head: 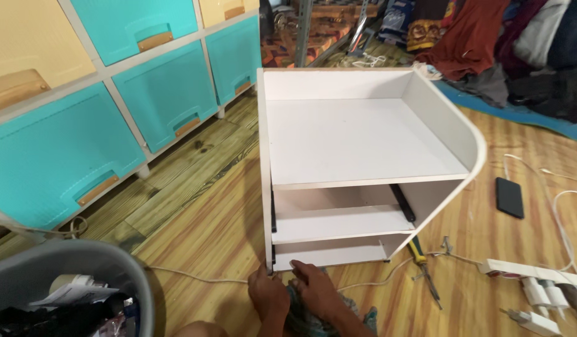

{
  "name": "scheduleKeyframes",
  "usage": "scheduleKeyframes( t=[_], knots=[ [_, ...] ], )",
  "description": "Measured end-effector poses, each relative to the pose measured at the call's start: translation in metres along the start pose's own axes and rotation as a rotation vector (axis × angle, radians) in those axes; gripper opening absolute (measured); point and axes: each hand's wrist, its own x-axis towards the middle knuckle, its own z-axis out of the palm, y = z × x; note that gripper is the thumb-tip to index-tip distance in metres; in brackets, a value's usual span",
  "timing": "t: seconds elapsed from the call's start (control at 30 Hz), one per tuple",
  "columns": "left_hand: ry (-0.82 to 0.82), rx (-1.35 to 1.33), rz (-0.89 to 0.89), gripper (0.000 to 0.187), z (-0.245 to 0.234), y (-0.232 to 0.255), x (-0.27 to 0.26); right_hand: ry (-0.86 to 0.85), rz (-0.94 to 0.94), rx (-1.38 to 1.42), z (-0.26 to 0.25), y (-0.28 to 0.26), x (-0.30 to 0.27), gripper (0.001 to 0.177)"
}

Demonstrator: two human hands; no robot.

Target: The person assembles a white three-tiered storage unit on the floor. They insert drawer slides, attach side panels with screws, and install drawer runners using a screwdriver.

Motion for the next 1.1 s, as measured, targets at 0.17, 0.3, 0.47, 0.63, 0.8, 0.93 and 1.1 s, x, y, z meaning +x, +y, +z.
scheduleKeyframes(
  t=[0.17, 0.3, 0.47, 0.63, 0.8, 0.93, 1.1],
  knots=[
    [0.035, 0.008, 0.125, 0.039, -0.008, 0.002, 0.002, 0.026, -0.1, -0.22, 0.025, 0.007, 0.013, 0.046],
    [0.016, -0.008, 0.023, 0.039, -0.011, 0.017, -0.003, -0.018, -0.031, -0.151, 0.031, 0.008, 0.029, 0.04],
    [-0.002, -0.066, 0.073, 0.046, -0.014, 0.018, 0.004, 0.03, 0.112, 0.001, 0.013, 0.005, 0.05, 0.036],
    [-0.034, -0.094, 0.251, 0.041, -0.008, -0.017, 0.017, 0.082, -0.025, -0.342, 0.041, 0.0, 0.06, 0.027],
    [0.057, -0.102, 0.271, 0.054, 0.004, -0.019, 0.016, 0.018, 0.046, -0.146, 0.036, -0.009, 0.063, 0.024],
    [0.037, -0.109, 0.223, 0.049, 0.001, -0.015, 0.013, -0.048, 0.403, 0.542, 0.034, -0.024, 0.062, 0.026],
    [0.104, -0.098, 0.328, 0.044, 0.001, -0.016, 0.016, 0.013, 0.511, 0.633, 0.034, -0.041, 0.059, 0.027]
  ],
)
